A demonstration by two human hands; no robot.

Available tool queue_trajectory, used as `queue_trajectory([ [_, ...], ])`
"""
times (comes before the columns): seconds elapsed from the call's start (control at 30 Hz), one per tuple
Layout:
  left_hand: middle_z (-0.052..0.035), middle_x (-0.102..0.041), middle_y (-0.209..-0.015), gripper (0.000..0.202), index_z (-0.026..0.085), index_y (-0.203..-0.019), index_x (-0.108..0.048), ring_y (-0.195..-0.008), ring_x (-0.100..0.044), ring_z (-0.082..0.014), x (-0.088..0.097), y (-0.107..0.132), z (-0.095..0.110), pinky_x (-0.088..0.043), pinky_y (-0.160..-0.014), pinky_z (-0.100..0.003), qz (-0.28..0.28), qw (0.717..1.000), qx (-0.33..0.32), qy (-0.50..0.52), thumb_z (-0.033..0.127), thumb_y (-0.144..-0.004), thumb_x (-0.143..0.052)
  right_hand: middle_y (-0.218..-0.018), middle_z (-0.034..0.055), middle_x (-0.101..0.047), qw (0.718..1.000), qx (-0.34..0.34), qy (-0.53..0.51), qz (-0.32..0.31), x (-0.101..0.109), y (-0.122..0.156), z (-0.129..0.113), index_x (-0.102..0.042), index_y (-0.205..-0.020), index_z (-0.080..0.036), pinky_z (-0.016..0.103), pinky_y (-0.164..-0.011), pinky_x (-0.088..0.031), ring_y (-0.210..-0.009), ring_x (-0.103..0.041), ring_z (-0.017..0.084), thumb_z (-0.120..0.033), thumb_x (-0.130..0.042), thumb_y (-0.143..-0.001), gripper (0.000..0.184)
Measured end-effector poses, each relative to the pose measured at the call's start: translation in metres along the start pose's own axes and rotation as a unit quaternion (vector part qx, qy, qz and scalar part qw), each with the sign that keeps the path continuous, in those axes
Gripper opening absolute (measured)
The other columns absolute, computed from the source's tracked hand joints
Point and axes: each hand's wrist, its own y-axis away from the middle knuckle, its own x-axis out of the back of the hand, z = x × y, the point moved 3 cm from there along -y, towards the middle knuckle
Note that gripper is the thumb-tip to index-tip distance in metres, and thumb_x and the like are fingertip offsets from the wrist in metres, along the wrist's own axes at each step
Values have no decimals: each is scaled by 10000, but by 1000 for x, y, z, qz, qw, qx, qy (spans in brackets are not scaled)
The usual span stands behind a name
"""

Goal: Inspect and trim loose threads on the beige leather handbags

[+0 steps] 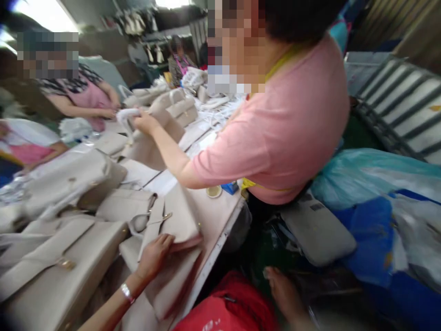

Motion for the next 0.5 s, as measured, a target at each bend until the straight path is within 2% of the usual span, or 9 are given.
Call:
queue_trajectory([
  [0.07,-63,-635,-933,213,172,-981,-622,-894,-587,-215,34,-5,-7,-476,-779,-317,64,995,54,48,140,-964,-411,-981,121,-727,995,82,-28,-47,4,-48,-58,-684,-939,-195,416,-857,-532,-930,-693,267,-322,-424,-916,290],
  [0.13,-61,-638,-950,222,173,-976,-627,-919,-578,-212,76,0,-16,-446,-805,-312,154,974,106,127,256,-997,-423,-988,87,-717,981,170,-65,-63,16,-76,-135,-660,-973,-218,383,-847,-527,-929,-683,240,-376,-394,-961,310],
  [0.2,-42,-644,-939,262,183,-962,-646,-917,-572,-198,115,16,-25,-424,-807,-286,224,935,155,226,368,-992,-464,-977,64,-707,962,252,-99,-39,34,-82,-213,-650,-1000,-235,342,-826,-526,-920,-676,215,-394,-412,-977,288],
  [0.27,-7,-627,-852,289,189,-927,-658,-822,-559,-168,141,40,-30,-407,-714,-238,260,873,221,349,434,-964,-510,-1004,58,-701,932,341,-126,-12,52,-73,-280,-652,-1032,-246,321,-856,-525,-961,-667,202,-359,-446,-977,241],
  [0.33,19,-578,-747,325,176,-861,-645,-690,-507,-133,150,65,-29,-360,-597,-202,277,783,278,482,484,-922,-561,-1055,64,-695,892,428,-145,2,65,-59,-331,-653,-1037,-251,322,-907,-522,-1031,-649,206,-313,-484,-966,194],
  [0.4,26,-574,-720,343,165,-854,-639,-641,-472,-114,145,84,-21,-340,-561,-183,282,695,295,592,506,-882,-613,-1088,71,-689,856,494,-153,8,71,-47,-366,-649,-1045,-251,331,-923,-528,-1065,-636,213,-283,-517,-952,165],
  [0.43,23,-592,-731,343,163,-875,-645,-645,-476,-112,139,91,-16,-352,-572,-179,283,661,294,630,506,-866,-636,-1090,74,-688,843,516,-150,0,70,-44,-379,-645,-1065,-252,327,-899,-539,-1048,-639,212,-278,-530,-947,167],
  [0.5,11,-629,-757,345,160,-918,-659,-681,-505,-123,119,102,-7,-395,-622,-186,281,611,295,679,497,-842,-673,-1078,75,-687,825,548,-131,-47,58,-39,-398,-636,-1106,-248,312,-838,-555,-986,-651,202,-279,-534,-949,190],
])
